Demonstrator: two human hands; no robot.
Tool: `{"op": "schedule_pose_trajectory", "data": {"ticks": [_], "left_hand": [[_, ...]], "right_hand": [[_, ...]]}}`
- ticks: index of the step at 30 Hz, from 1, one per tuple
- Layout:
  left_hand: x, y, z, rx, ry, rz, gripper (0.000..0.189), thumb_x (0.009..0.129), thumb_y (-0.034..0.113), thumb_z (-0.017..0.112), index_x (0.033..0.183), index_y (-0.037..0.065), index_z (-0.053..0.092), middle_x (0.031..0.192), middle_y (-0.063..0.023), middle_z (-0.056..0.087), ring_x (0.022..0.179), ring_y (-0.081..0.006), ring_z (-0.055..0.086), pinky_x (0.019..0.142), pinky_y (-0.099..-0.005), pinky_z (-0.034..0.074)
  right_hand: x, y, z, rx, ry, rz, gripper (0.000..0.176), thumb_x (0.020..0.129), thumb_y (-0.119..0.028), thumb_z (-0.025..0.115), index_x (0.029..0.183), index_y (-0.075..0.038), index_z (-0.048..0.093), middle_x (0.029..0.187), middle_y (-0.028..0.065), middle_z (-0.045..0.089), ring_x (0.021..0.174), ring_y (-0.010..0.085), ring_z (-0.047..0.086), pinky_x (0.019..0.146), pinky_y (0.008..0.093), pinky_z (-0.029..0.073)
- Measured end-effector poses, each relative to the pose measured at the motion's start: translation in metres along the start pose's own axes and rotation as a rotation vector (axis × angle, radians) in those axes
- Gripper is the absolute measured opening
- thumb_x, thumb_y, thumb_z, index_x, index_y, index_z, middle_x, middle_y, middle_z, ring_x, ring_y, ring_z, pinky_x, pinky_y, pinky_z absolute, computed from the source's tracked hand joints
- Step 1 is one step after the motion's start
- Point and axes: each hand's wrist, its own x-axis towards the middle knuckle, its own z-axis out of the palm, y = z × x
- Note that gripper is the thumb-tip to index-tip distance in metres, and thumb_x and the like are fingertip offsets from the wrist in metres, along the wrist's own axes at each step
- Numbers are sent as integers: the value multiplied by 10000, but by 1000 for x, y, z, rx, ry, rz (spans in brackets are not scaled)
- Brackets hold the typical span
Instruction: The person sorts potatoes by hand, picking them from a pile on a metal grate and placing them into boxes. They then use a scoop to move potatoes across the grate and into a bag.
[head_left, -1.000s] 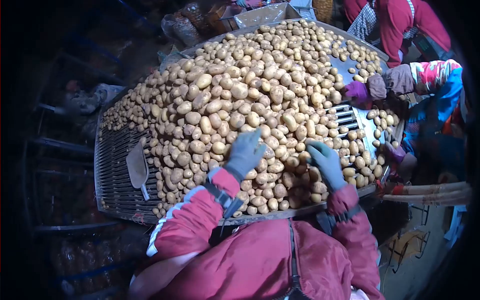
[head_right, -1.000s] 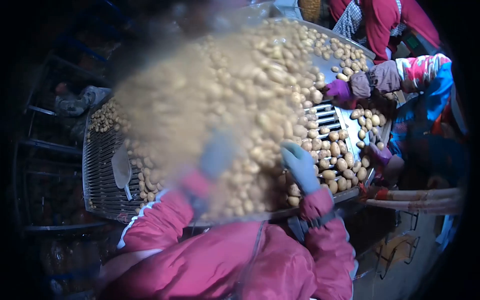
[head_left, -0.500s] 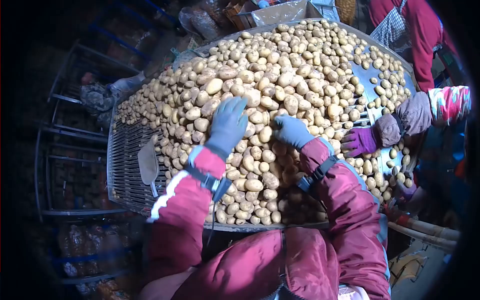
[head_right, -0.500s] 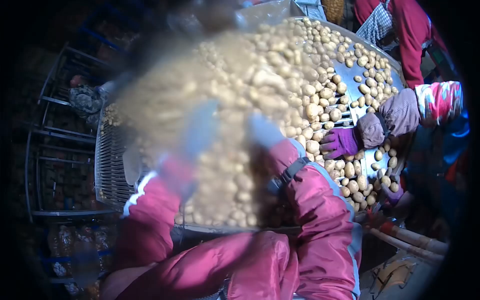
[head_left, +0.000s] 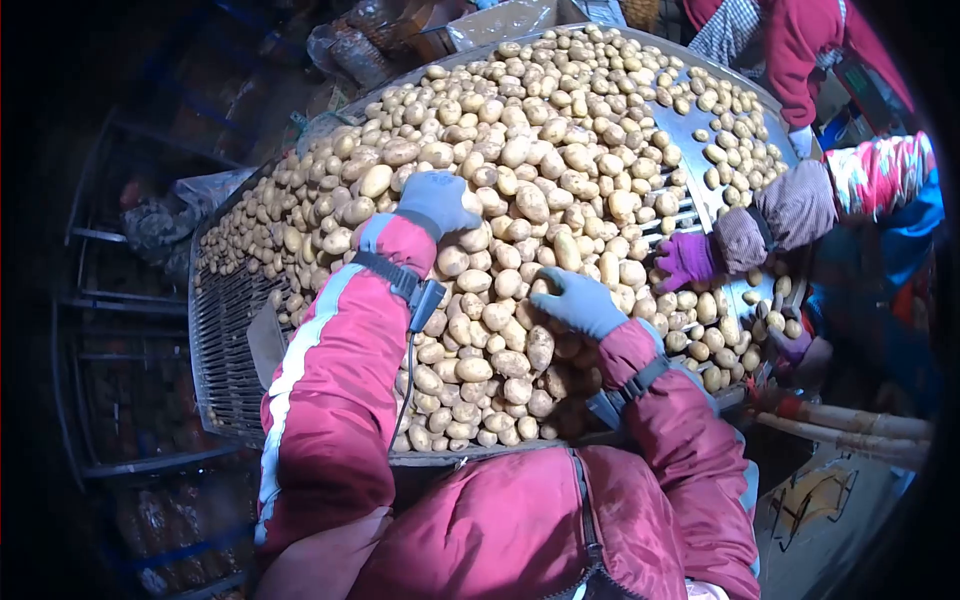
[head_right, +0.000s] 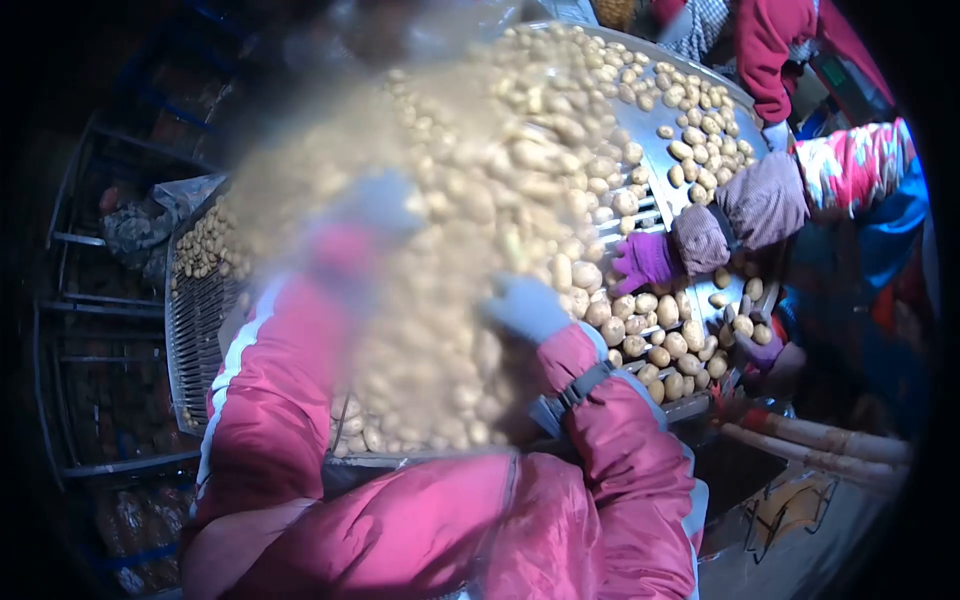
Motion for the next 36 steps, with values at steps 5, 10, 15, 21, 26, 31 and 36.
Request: {"op": "schedule_pose_trajectory", "data": {"ticks": [5,10,15,21,26,31,36], "left_hand": [[-52,46,37,-344,88,180,620,680,595,757,1029,85,709,1039,-163,703,963,-350,684,891,-459,517],[-118,65,58,-1378,44,92,575,777,356,875,1164,-4,648,1039,-62,685,914,-136,639,778,-303,543],[-125,90,130,-1655,-47,320,432,924,269,746,1235,2,610,1078,-17,664,934,-111,633,742,-257,551],[-164,132,114,-2187,-527,35,456,1033,483,512,1186,68,620,781,-52,631,559,-155,565,503,-273,481],[-165,172,152,-2122,-568,24,426,1047,479,470,1159,100,627,856,-41,644,647,-165,593,497,-313,470],[-173,219,138,-2003,-479,355,414,1044,415,482,1254,83,613,956,-45,673,699,-155,640,557,-324,540],[-214,267,78,-1359,-230,987,568,1042,286,524,1538,39,397,1409,-78,554,1190,-133,550,993,-251,458]], "right_hand": [[39,41,24,282,0,-131,496,841,-464,727,1151,-76,719,919,88,740,760,212,701,670,314,541],[-25,31,0,1577,-38,275,339,973,-419,633,1209,-176,637,997,6,666,785,172,614,579,298,498],[-96,34,-2,1599,52,256,314,989,-316,622,1161,-58,668,1089,69,707,962,199,698,656,289,572],[-200,113,21,842,626,45,252,945,-240,637,998,-8,721,933,70,702,769,130,665,561,261,522],[-325,108,9,515,977,167,156,918,-138,667,987,-18,740,905,52,702,790,141,694,649,276,584],[-376,104,-19,656,1236,504,387,967,-187,674,1310,-21,606,1123,63,690,959,147,654,852,283,535],[-300,89,70,1636,743,88,374,983,-251,641,1285,-35,595,1156,92,677,948,176,674,778,292,565]]}}
